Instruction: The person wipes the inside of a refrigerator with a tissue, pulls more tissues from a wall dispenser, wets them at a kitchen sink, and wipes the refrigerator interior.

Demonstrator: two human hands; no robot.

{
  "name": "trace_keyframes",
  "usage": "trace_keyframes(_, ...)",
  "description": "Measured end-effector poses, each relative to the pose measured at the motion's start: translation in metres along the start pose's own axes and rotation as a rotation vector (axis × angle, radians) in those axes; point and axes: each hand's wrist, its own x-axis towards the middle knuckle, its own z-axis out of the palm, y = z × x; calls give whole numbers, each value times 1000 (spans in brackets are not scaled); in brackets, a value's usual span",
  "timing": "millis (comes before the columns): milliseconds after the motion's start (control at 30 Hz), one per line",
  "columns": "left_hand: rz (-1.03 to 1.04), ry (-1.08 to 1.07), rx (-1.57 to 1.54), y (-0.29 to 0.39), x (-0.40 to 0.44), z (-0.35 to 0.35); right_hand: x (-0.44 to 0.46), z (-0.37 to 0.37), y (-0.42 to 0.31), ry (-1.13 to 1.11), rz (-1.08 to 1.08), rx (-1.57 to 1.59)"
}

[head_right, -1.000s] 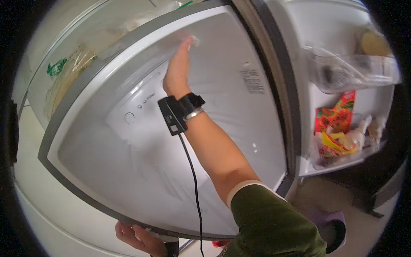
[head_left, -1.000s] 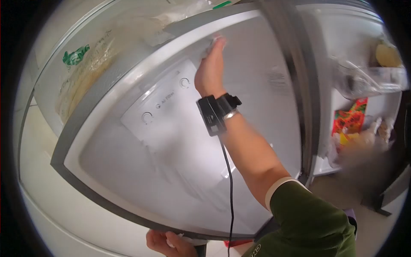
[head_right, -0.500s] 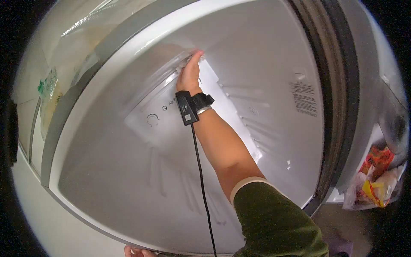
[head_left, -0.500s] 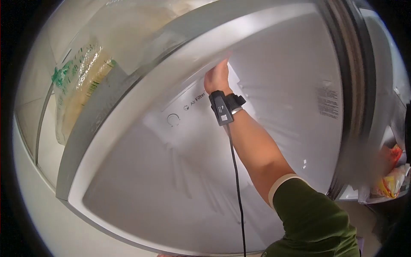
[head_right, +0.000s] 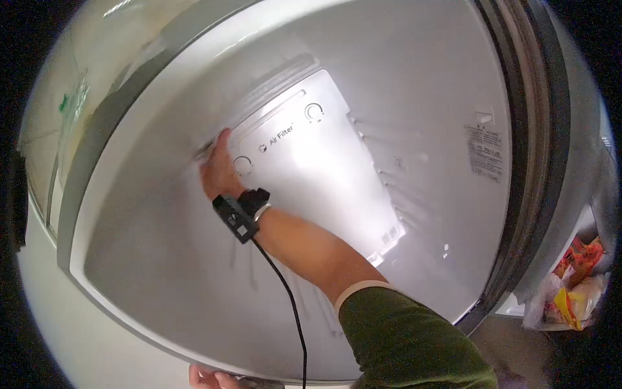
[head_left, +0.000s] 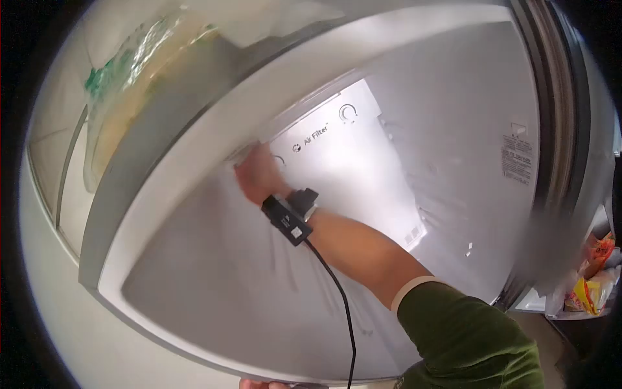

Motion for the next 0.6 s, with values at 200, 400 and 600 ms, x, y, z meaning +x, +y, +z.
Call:
trace_keyframes(200,-7,-52,-31,10,3,4,-25,22,4,-407,195,139)
trace_keyframes(400,25,-89,-132,-1,2,4,-58,18,-15,-510,126,-89)
trace_keyframes(600,7,-63,-114,-6,5,6,-94,21,-53,-646,-105,-431)
